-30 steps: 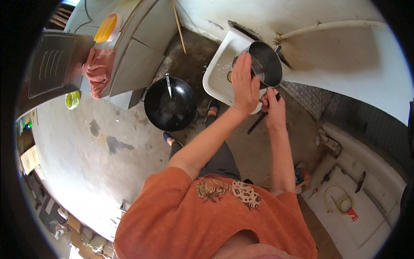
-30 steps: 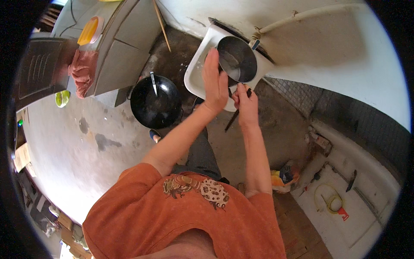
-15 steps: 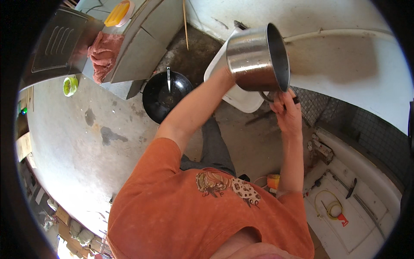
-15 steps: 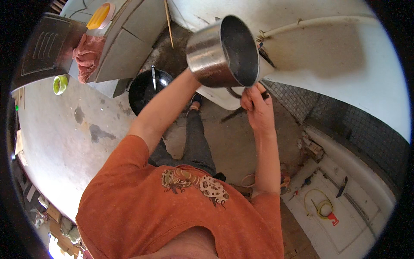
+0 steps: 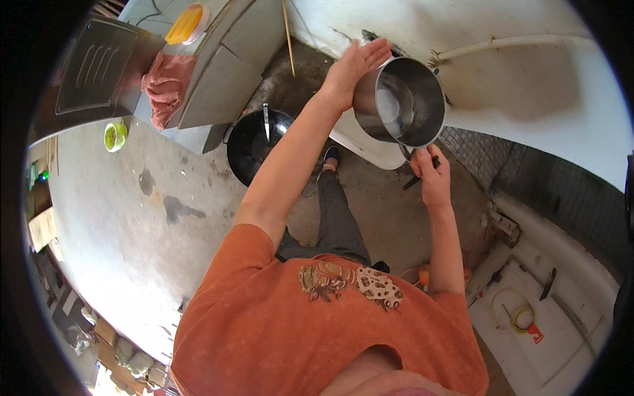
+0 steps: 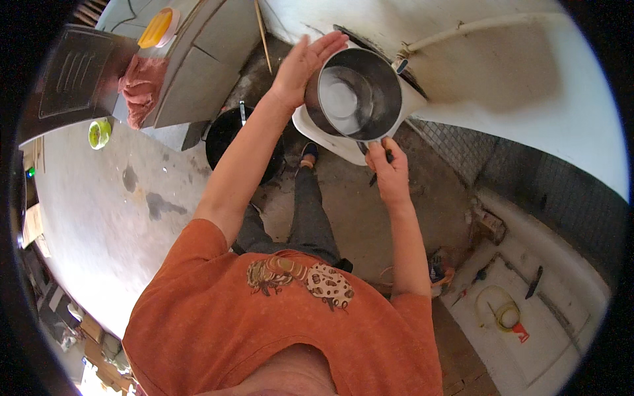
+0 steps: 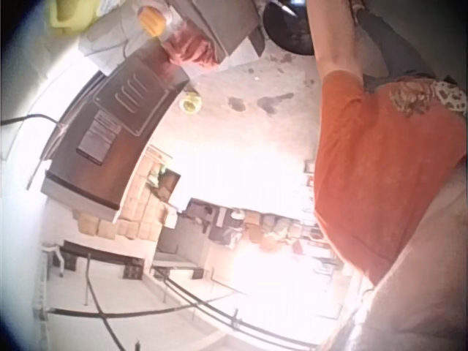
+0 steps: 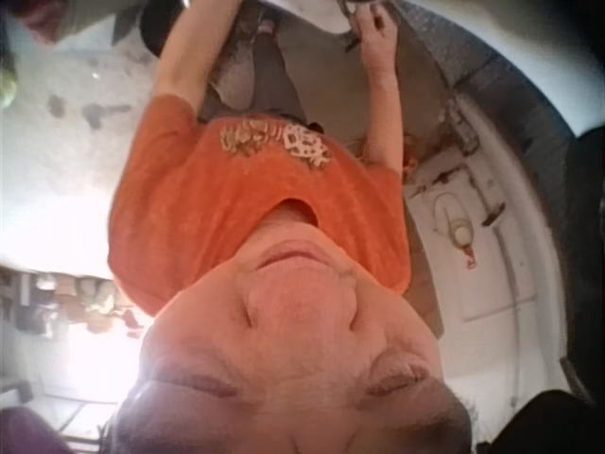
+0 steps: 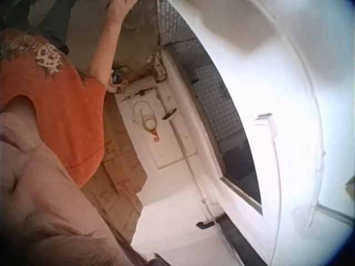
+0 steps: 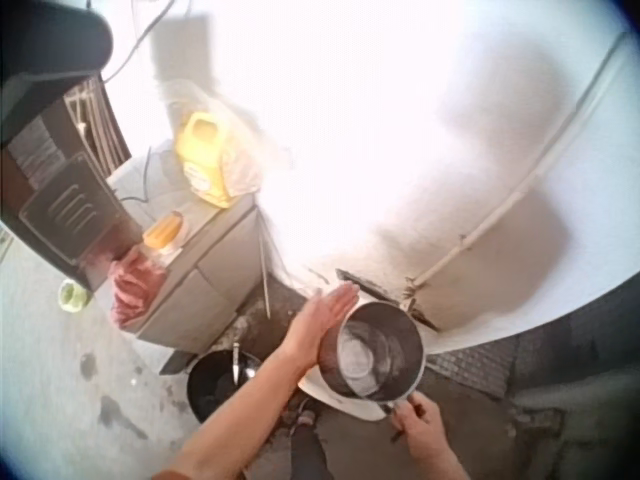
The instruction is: The person carries a wok and a saucepan to a sink area, fills the saucepan with water from a dispenser, and pours it into the wok. The person then uses a sponge to scrub the inside of the wok under running water.
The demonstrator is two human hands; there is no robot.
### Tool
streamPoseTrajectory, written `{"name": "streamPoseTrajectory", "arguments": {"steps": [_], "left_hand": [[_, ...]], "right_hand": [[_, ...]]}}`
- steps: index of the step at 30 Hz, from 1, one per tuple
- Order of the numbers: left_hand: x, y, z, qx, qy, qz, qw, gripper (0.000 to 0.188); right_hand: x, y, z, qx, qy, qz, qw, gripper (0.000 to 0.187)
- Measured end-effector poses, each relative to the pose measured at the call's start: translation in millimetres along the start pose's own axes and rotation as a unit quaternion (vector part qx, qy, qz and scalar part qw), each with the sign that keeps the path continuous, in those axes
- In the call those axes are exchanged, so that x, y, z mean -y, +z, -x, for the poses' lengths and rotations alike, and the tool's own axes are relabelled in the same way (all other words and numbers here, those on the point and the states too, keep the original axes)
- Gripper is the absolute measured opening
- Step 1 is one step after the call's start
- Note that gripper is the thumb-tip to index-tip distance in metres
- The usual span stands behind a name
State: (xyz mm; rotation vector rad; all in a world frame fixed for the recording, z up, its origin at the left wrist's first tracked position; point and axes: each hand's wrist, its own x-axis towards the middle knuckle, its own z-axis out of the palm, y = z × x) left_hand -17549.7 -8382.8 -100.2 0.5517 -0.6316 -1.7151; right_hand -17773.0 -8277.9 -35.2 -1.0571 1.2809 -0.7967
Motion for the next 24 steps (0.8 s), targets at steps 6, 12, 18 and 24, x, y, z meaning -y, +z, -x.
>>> {"name": "streamPoseTrajectory", "arguments": {"steps": [6,12,18,24], "left_hand": [[55,35,23,-0.213,-0.078,0.293,0.929,0.056],[57,14,63,-0.178,-0.144,0.096,0.969,0.071],[49,2,61,-0.221,-0.151,0.029,0.963,0.083],[41,-23,70,-0.323,-0.184,-0.094,0.923,0.087]], "right_hand": [[-31,8,-36,-0.025,-0.033,-0.068,0.997,0.030],[-73,18,-35,-0.048,-0.018,0.089,0.995,0.026],[-33,12,-20,-0.054,-0.107,0.253,0.960,0.020],[61,-14,13,-0.160,-0.410,0.296,0.848,0.009]]}}
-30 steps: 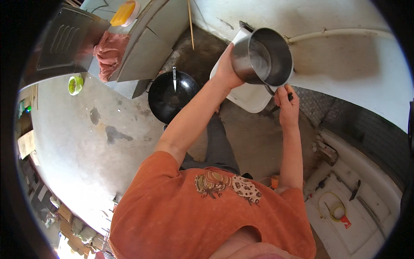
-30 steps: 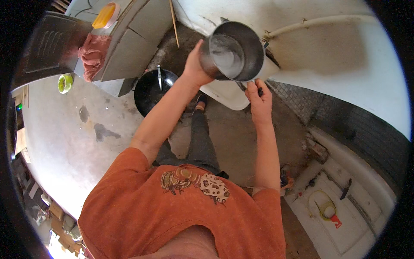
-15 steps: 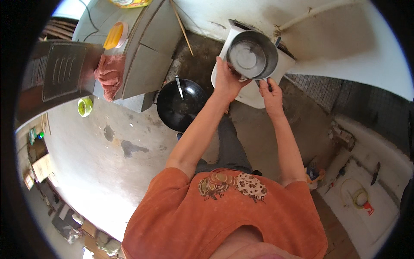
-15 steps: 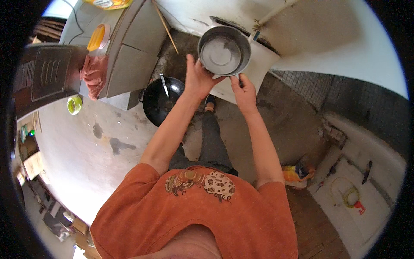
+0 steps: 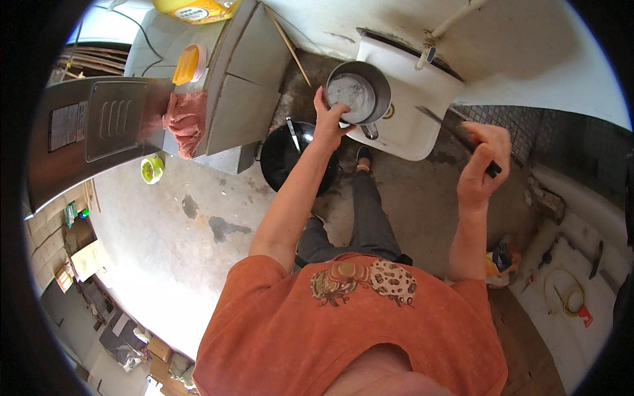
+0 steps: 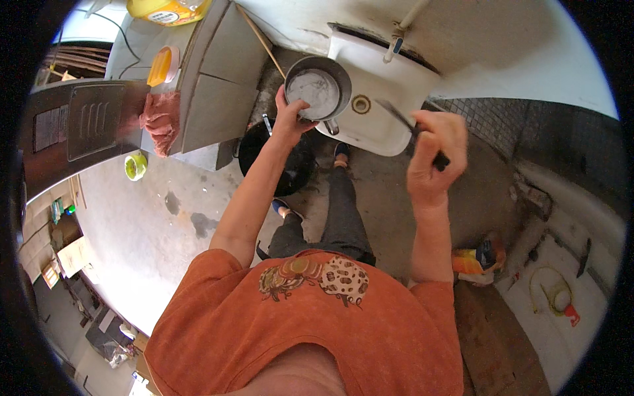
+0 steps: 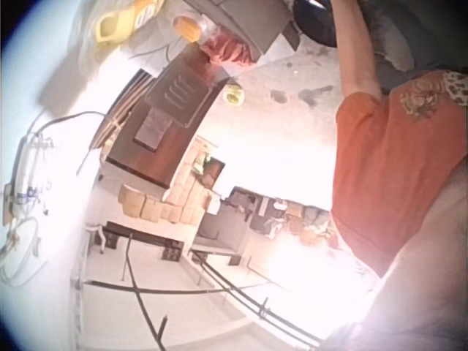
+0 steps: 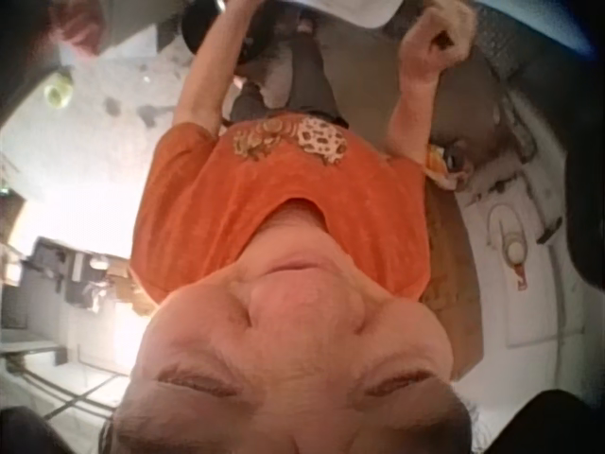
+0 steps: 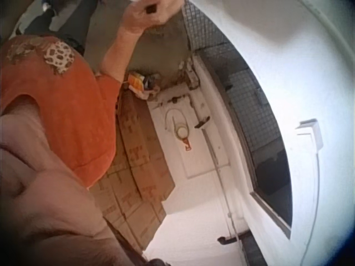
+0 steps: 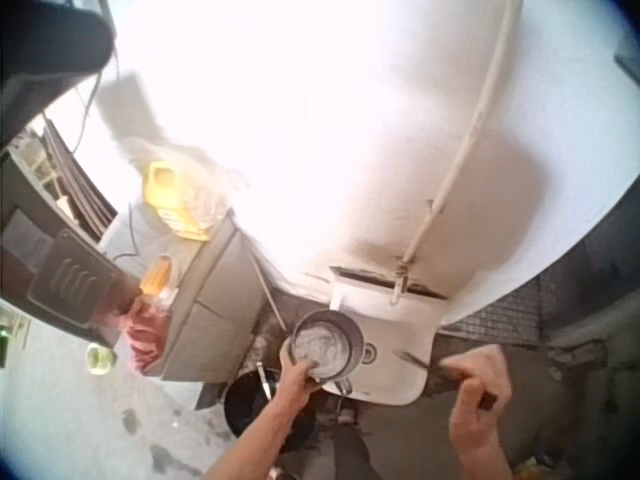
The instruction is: The person carries a wok and a saucepan to a sink area, fills the saucepan with water from a dispenser, and pours it into the wok. The person then uses a sponge to scrub the inside of the wok under running water.
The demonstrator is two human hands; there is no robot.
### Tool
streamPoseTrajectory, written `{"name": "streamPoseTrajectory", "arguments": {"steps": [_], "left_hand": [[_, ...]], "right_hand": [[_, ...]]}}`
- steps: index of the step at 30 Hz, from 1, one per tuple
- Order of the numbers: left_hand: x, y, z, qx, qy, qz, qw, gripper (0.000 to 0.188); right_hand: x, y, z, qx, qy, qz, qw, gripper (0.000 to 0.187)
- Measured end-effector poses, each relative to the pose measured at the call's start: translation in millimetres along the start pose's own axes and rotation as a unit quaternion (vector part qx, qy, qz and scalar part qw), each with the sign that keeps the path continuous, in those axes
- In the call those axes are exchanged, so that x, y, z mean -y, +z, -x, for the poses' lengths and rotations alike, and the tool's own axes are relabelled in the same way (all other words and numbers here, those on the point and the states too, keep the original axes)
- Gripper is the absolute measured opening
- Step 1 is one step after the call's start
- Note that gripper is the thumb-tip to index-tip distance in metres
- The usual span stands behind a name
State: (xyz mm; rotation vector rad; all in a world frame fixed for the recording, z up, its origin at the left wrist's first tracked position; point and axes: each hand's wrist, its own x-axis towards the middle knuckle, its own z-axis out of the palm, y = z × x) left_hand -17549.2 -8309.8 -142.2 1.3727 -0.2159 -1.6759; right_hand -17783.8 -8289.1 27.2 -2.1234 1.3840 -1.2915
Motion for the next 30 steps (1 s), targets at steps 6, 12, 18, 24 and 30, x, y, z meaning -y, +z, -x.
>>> {"name": "streamPoseTrajectory", "arguments": {"steps": [6,12,18,24,30], "left_hand": [[9,-8,12,0.025,-0.078,0.001,0.997,0.088],[18,-23,14,-0.008,-0.078,-0.072,0.994,0.088],[40,-24,16,-0.029,-0.041,-0.135,0.990,0.090],[50,-31,13,-0.101,0.041,-0.199,0.974,0.078],[21,-39,-12,-0.166,0.272,-0.415,0.852,0.075]], "right_hand": [[-13,98,33,0.246,0.027,-0.041,0.968,0.016],[-60,154,83,0.297,0.006,-0.099,0.950,0.038],[-101,248,102,0.192,0.497,-0.114,0.839,0.020],[-114,243,68,0.165,0.653,-0.445,0.590,0.011],[-134,177,86,0.021,0.646,-0.577,0.500,0.019]]}}
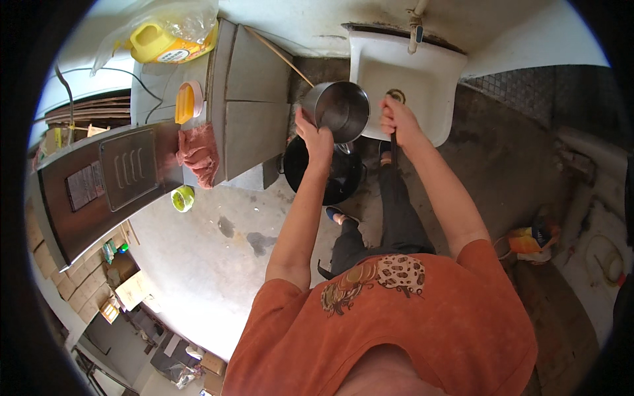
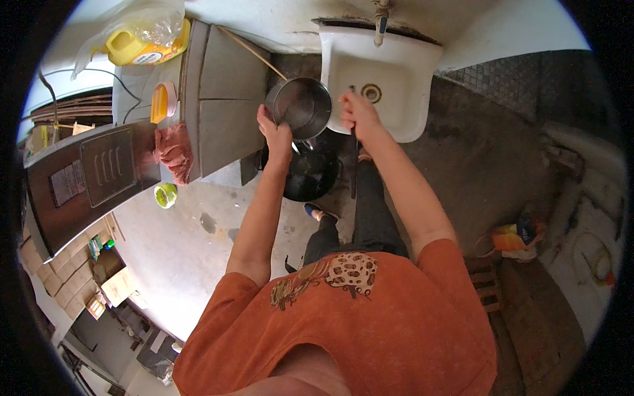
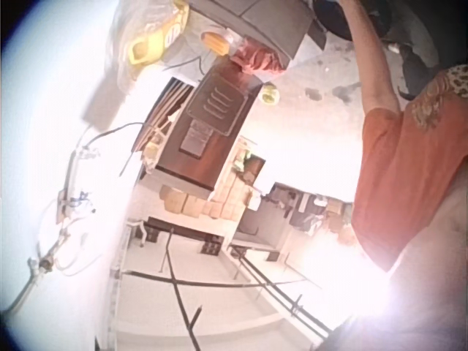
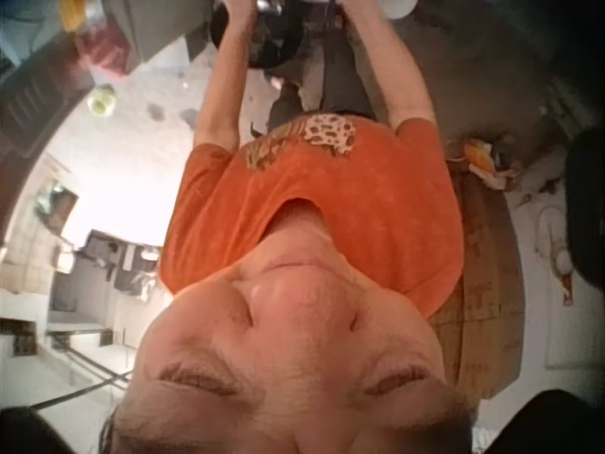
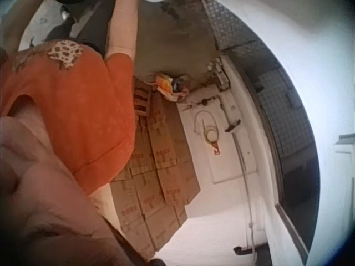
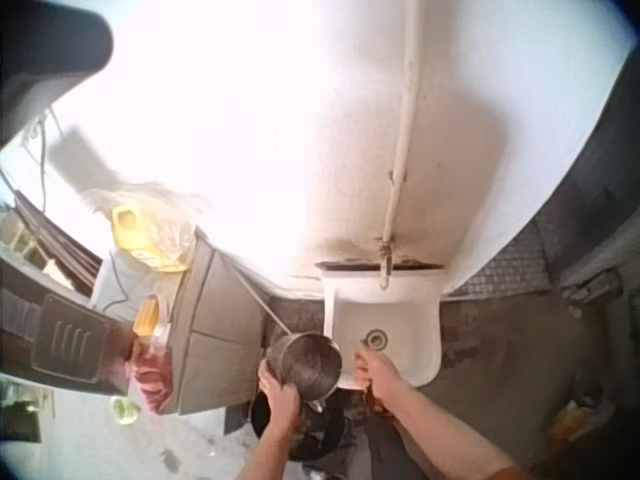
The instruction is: The person carries a wok and a saucepan to a sink area, fills the saucepan with water from a dispenser, and pours it into the wok. The person then uses a sponge to scrub the inside of the wok under running water.
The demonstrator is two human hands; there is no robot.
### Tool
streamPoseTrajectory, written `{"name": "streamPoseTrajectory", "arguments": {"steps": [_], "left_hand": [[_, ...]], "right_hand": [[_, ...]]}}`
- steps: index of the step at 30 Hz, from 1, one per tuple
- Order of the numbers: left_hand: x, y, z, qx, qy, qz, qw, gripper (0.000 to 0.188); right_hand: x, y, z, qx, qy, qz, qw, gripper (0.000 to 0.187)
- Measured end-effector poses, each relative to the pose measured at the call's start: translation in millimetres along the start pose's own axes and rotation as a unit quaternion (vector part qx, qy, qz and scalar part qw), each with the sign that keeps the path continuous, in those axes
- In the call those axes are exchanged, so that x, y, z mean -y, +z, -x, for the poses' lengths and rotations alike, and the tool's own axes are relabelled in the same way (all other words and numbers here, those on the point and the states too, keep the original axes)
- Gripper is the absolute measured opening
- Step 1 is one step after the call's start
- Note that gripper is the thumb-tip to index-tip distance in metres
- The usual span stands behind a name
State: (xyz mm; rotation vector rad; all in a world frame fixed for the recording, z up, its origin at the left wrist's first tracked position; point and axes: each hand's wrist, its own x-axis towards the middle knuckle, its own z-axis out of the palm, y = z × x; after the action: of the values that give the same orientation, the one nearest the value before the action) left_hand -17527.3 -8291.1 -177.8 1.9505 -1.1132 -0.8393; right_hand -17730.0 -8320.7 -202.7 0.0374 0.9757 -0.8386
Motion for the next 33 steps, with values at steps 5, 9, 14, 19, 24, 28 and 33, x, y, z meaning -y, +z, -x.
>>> {"name": "streamPoseTrajectory", "arguments": {"steps": [5,9,14,19,24,28,33], "left_hand": [[-49,5,-10,-0.011,0.188,0.000,0.982,0.072],[-82,20,-5,-0.023,0.334,-0.055,0.941,0.069],[-90,29,-7,-0.055,0.462,-0.150,0.872,0.051],[-107,38,1,-0.063,0.540,-0.120,0.830,0.053],[-126,40,6,-0.030,0.614,-0.075,0.785,0.046],[-128,29,5,-0.022,0.618,-0.086,0.781,0.050],[-119,14,-6,-0.079,0.599,-0.121,0.787,0.048]], "right_hand": [[-1,-40,-55,-0.059,0.117,-0.248,0.960,0.017],[-4,-31,-93,0.026,0.144,-0.361,0.921,0.012],[9,-16,-96,0.166,0.014,-0.258,0.952,0.024],[12,-30,-90,0.313,0.417,-0.720,0.458,0.048],[23,-67,-78,0.216,0.266,-0.597,0.725,0.049],[33,-78,-82,0.175,0.237,-0.527,0.797,0.050],[57,-78,-84,0.153,0.204,-0.372,0.893,0.052]]}}
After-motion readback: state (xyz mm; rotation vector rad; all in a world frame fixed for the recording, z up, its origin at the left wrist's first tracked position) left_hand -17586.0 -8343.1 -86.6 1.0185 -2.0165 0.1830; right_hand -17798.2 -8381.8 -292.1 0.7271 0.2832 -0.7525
